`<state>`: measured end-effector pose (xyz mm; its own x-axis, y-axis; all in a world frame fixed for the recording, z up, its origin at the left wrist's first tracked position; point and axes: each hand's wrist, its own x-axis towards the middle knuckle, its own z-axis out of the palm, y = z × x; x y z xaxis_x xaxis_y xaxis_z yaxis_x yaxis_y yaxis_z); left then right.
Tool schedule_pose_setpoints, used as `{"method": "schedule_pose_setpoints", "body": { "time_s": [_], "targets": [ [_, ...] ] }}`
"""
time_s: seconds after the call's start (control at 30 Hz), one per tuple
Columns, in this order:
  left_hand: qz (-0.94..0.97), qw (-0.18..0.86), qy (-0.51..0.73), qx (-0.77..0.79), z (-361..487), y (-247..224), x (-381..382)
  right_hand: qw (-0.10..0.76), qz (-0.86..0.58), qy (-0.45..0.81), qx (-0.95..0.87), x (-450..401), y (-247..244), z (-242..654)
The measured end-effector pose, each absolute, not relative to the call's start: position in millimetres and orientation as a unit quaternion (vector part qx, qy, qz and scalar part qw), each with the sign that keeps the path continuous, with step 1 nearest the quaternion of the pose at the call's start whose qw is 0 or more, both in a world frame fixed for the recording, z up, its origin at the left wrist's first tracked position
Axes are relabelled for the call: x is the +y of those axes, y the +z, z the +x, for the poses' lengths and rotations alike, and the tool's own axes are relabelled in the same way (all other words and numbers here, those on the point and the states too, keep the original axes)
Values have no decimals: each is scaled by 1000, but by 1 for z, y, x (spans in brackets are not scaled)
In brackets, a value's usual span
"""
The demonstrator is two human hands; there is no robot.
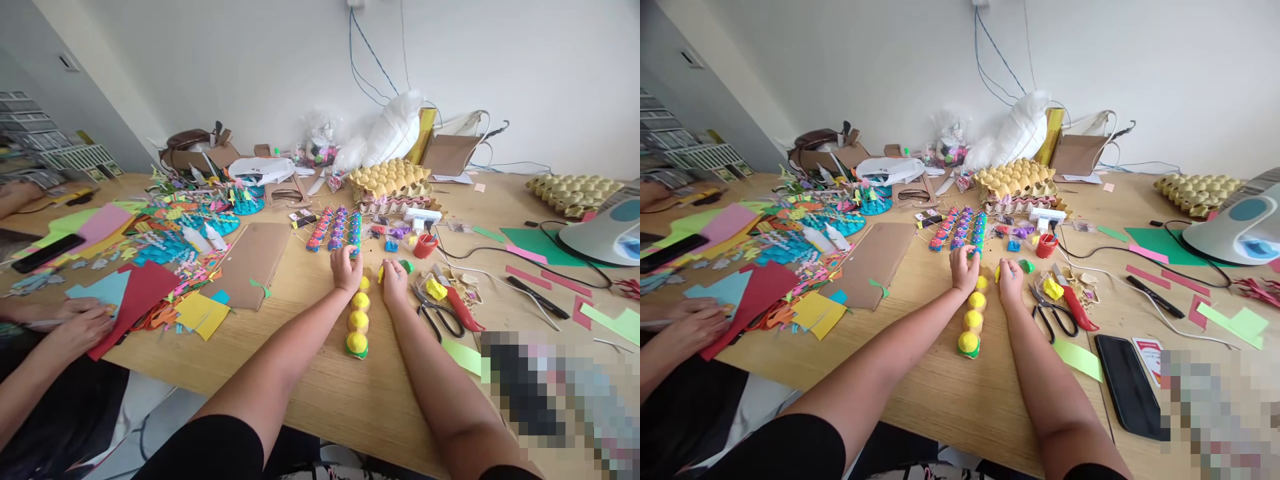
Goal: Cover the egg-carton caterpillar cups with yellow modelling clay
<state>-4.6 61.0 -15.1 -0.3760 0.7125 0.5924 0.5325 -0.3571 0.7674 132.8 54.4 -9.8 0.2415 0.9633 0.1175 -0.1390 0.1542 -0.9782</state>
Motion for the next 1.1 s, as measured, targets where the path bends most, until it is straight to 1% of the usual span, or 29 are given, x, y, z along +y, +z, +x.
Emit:
{"method": "schedule_pose_setpoints", "body": {
  "time_s": [0.17,0.3,0.33,0.4,0.43,0.53,0.73,0.97,1.1],
  "targets": [
    [578,109,611,530,-22,6,54,625,-476,438,-438,55,-11,133],
    [571,141,622,517,-38,16,22,621,-479,437,-440,55,-12,132],
    [554,162,629,521,-40,16,11,619,-481,438,-440,55,-12,132],
    [453,281,666,523,-40,14,-12,616,-483,440,-440,55,-12,132],
    [397,320,684,522,-38,12,-20,615,-484,440,-440,55,-12,132],
    [359,330,703,518,-32,12,-30,614,-485,440,-441,54,-12,132],
    [366,315,716,504,-22,17,-11,616,-488,435,-439,48,-6,133],
    [387,332,676,531,-20,-8,-19,604,-499,440,-440,43,-5,134],
    [411,345,656,531,-20,-11,-16,599,-500,440,-445,41,-8,136]
  ]
}}
